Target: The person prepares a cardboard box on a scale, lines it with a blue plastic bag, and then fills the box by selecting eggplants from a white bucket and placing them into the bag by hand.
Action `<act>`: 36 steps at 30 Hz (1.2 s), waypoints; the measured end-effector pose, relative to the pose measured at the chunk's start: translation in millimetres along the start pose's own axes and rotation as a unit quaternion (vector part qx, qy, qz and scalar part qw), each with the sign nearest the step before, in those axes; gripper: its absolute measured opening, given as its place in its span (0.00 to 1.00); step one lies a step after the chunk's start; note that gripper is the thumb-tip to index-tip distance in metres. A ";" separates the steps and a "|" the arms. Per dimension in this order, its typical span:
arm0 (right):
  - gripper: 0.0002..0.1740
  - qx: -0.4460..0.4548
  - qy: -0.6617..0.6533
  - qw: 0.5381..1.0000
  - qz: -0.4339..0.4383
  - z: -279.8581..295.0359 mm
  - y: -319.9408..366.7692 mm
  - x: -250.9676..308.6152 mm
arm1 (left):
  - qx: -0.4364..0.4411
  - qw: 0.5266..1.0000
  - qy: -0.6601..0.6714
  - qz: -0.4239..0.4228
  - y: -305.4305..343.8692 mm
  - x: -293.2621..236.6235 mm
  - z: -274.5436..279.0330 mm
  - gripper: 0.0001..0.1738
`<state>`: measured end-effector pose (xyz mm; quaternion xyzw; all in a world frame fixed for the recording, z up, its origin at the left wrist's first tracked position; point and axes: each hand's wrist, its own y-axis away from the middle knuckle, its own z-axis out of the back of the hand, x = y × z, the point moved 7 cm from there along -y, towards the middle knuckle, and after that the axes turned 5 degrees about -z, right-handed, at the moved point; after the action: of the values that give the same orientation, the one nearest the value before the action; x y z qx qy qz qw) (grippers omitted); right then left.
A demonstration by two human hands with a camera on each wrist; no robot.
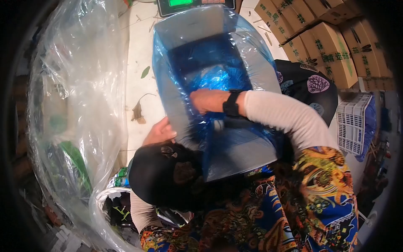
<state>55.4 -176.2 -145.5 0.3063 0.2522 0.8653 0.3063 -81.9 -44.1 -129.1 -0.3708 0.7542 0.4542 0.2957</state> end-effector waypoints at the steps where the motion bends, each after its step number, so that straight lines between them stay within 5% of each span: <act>1: 0.14 -0.020 -0.010 0.998 0.059 -12.2 -0.9 1.1 | -0.018 1.000 0.006 0.003 1.1 6.2 2.5 0.38; 5: 0.12 -0.078 0.007 0.997 -0.011 -35.2 -17.1 -16.5 | -0.055 0.998 0.006 -0.001 4.2 13.5 8.9 0.43; 13: 0.11 0.073 0.142 0.986 -0.047 -12.3 16.9 9.4 | -0.017 1.000 -0.003 -0.007 1.0 12.0 9.0 0.43; 16: 0.09 -0.001 -0.014 0.997 0.072 -57.0 19.2 -18.3 | -0.019 1.000 0.009 -0.006 1.7 22.4 11.7 0.38; 20: 0.19 -0.043 -0.004 0.999 -0.003 -48.3 19.4 -13.6 | 0.042 0.998 -0.031 -0.020 0.5 -0.1 6.7 0.39; 25: 0.16 0.012 0.105 0.988 0.115 -27.5 43.6 1.6 | -0.025 0.998 0.026 -0.044 3.3 21.6 15.7 0.39; 27: 0.14 0.095 0.072 0.991 0.054 -25.2 58.1 -0.2 | -0.005 0.997 0.047 -0.059 5.0 12.6 5.9 0.38; 30: 0.16 0.112 0.008 0.993 -0.047 -169.1 1.2 -129.6 | 0.021 0.995 0.049 -0.084 2.4 -4.8 -5.5 0.43; 36: 0.22 0.197 -0.007 0.977 -0.086 -53.7 48.5 -41.5 | -0.043 0.995 0.026 -0.085 2.5 16.7 15.2 0.39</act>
<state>26.3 -251.3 -167.6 0.3439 0.4412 0.7668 0.3147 -91.4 -34.5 -147.3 -0.4581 0.7072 0.4490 0.2973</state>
